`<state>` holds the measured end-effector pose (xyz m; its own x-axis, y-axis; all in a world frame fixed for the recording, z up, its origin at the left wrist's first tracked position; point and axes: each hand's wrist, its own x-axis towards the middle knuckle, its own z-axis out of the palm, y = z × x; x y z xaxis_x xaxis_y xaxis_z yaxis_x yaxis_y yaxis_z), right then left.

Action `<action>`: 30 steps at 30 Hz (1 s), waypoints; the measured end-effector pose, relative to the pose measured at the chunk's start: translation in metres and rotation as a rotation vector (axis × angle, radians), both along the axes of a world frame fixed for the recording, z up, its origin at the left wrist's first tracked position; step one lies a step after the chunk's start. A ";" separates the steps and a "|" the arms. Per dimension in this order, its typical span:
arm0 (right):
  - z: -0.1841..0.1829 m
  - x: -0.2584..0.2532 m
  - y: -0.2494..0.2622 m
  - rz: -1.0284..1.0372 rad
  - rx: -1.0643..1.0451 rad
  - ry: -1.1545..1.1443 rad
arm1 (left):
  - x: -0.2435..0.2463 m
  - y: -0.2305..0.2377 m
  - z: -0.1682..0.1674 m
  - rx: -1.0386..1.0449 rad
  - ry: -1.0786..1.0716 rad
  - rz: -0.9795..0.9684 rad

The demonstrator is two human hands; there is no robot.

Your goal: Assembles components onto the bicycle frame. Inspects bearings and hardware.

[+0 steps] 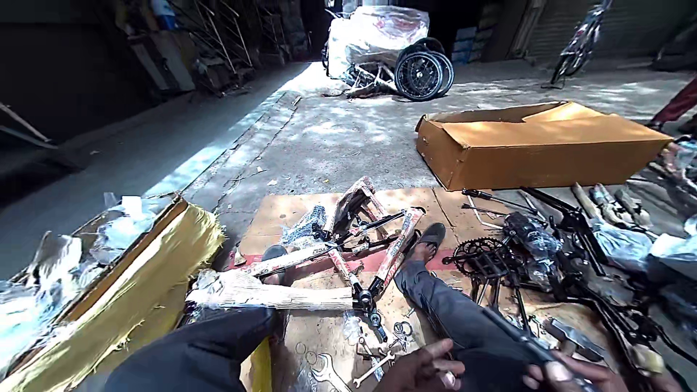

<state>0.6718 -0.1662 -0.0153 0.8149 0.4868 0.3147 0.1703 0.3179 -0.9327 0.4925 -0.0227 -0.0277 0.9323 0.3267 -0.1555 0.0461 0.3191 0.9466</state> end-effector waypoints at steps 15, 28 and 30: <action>-0.087 -0.081 0.110 0.623 -0.424 -0.324 | -0.054 0.060 -0.064 -0.104 0.088 0.528; -0.113 -0.064 0.114 0.296 -0.644 -0.858 | -0.039 0.042 -0.087 0.083 0.321 0.427; -0.116 -0.062 0.114 0.289 -0.623 -0.866 | -0.038 0.042 -0.085 0.000 0.289 0.422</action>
